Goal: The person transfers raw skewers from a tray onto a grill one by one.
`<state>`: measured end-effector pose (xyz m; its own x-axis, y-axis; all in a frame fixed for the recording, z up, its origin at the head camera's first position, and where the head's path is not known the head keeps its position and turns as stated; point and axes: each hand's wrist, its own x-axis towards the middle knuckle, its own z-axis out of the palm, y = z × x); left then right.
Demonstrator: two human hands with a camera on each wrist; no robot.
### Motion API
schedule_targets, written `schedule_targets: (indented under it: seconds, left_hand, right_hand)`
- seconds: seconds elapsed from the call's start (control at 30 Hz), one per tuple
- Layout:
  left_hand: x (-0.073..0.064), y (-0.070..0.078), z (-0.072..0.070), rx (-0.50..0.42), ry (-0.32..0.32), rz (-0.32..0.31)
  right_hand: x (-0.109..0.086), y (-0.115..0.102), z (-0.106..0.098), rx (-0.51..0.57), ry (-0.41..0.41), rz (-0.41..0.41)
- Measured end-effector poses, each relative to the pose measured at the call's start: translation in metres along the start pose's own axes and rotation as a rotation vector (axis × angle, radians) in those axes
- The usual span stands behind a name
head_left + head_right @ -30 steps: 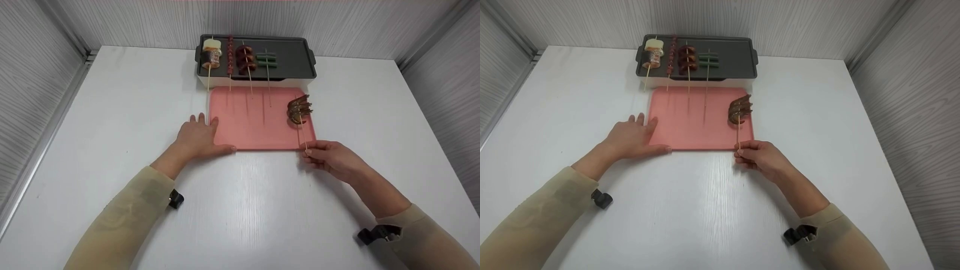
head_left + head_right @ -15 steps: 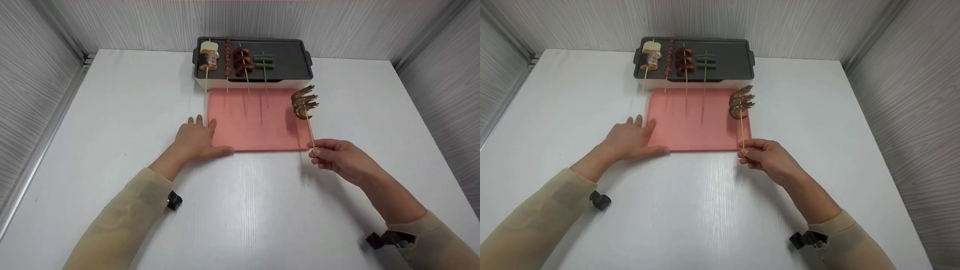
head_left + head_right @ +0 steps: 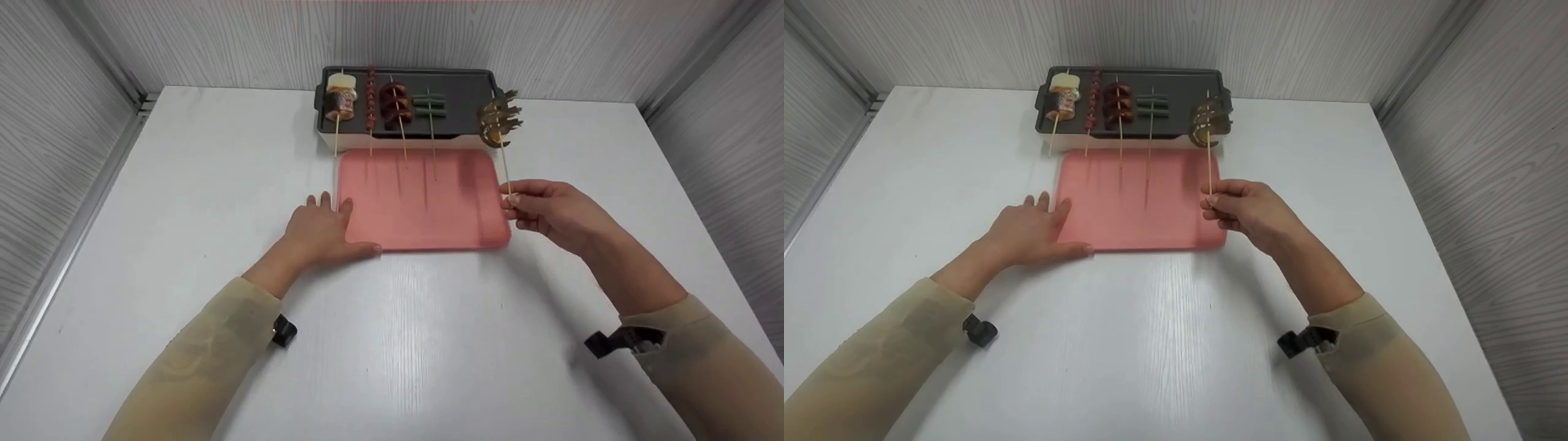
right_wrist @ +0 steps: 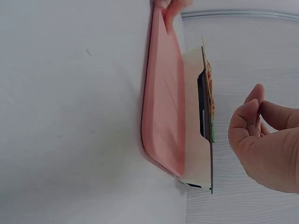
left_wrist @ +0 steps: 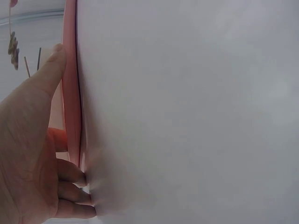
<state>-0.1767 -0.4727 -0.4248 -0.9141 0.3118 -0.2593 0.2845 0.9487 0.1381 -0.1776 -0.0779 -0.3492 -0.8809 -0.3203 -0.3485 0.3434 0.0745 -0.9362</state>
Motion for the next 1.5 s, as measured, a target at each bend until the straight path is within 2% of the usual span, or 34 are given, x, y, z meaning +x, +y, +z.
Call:
schedule_targets:
  seconds: [0.2,0.47,0.7,1.0,1.5]
  left_hand:
    - [-0.001,-0.002,0.002,0.027,0.009,0.007]
    - [-0.001,-0.001,0.002,0.013,0.016,0.004]
    - [-0.001,-0.001,0.002,0.010,0.009,0.001]
    - [0.000,0.000,0.001,0.007,0.009,-0.004]
    - [-0.001,0.000,0.003,0.013,0.010,-0.006]
  right_hand:
    - [0.029,-0.016,0.001,0.066,-0.003,0.019]
    - [0.064,-0.026,0.000,0.013,0.054,0.064]
    - [0.085,-0.027,-0.004,0.034,0.070,0.092]
    - [0.103,-0.024,-0.004,0.010,0.080,0.117]
    - [0.113,-0.021,-0.005,-0.039,0.103,0.126]
